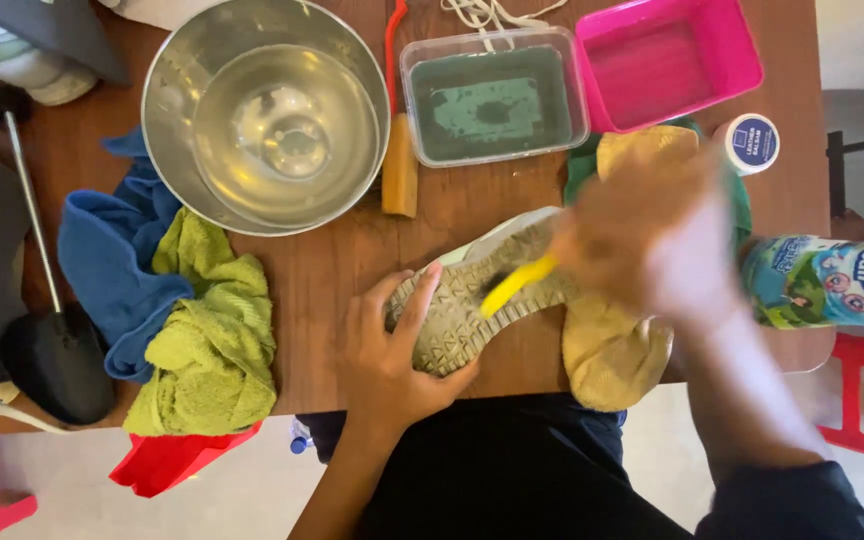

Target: The person scrubs the sole of a sneaker with a yellow brush, repeatedly dipping the brush into a container of soapy water and rinsing it in a metal bowl. They also wipe the sole with a cloth during the process.

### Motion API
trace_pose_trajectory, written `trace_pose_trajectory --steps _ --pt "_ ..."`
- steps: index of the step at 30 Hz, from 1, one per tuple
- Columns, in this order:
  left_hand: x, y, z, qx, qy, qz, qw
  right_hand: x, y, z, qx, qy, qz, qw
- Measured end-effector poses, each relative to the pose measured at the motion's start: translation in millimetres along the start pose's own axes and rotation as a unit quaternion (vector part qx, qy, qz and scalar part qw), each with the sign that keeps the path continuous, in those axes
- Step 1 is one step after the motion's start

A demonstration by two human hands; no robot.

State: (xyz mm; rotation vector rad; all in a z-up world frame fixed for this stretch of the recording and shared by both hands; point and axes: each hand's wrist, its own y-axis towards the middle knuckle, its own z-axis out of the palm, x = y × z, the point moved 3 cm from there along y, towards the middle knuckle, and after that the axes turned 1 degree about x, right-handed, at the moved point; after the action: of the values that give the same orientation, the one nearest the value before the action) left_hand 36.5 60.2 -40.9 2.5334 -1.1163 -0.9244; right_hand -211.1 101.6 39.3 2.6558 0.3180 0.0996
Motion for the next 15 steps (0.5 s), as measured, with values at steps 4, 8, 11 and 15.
trace_pose_trajectory --steps 4,8,11,15 --pt "0 3 -2 -0.005 -0.015 0.004 1.0 -16 -6 -3 0.004 -0.093 0.076 0.993" --pt "-2 5 -3 -0.006 -0.009 0.013 1.0 10 -1 -4 0.0 0.009 -0.003 1.0" --pt "-2 3 -5 -0.005 -0.01 0.008 1.0 -7 -20 -14 0.005 -0.033 0.051 0.998" --pt "5 -4 4 0.021 -0.017 -0.011 1.0 42 -14 -1 0.044 0.023 0.032 0.998"
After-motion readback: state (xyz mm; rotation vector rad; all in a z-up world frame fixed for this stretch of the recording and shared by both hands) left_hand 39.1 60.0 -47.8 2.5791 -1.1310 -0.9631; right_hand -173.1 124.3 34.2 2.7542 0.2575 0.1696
